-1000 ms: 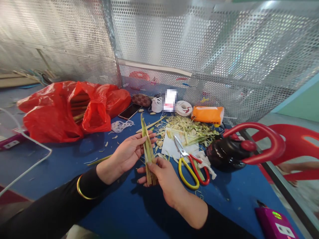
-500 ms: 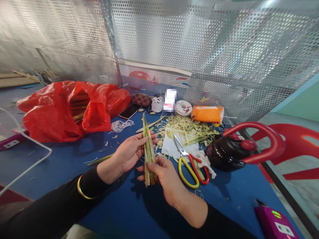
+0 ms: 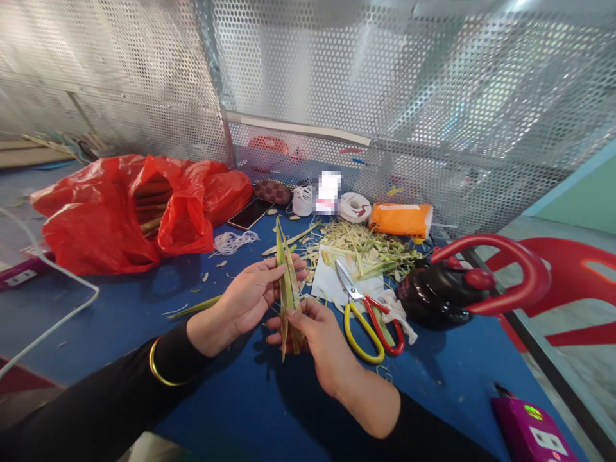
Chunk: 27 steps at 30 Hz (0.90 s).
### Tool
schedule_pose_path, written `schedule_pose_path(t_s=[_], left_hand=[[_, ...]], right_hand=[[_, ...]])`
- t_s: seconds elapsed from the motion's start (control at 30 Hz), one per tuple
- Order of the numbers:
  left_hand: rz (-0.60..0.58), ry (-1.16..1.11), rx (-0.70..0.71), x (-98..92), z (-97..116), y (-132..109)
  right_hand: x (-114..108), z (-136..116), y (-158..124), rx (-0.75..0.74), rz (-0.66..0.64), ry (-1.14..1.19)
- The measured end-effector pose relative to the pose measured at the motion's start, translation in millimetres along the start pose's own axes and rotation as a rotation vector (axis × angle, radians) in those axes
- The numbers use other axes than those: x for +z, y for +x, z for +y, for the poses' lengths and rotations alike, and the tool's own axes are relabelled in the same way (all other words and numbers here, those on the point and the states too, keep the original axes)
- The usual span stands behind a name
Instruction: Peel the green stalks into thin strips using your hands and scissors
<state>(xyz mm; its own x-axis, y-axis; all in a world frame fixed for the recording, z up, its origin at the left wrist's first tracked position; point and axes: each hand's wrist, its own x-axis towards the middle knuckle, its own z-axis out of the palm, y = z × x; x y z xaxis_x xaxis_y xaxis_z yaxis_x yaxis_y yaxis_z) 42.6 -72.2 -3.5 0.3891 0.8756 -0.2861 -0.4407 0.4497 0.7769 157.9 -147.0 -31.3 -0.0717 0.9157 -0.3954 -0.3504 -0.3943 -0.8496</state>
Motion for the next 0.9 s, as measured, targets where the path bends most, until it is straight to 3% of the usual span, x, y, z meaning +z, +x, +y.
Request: schedule_pose_path(t_s=[0.9], left_hand=[[0.026, -0.028, -0.01, 1.5, -7.6, -1.8]], right_hand=[[3.0, 3.1, 2.5, -0.025, 0.078, -0.033]])
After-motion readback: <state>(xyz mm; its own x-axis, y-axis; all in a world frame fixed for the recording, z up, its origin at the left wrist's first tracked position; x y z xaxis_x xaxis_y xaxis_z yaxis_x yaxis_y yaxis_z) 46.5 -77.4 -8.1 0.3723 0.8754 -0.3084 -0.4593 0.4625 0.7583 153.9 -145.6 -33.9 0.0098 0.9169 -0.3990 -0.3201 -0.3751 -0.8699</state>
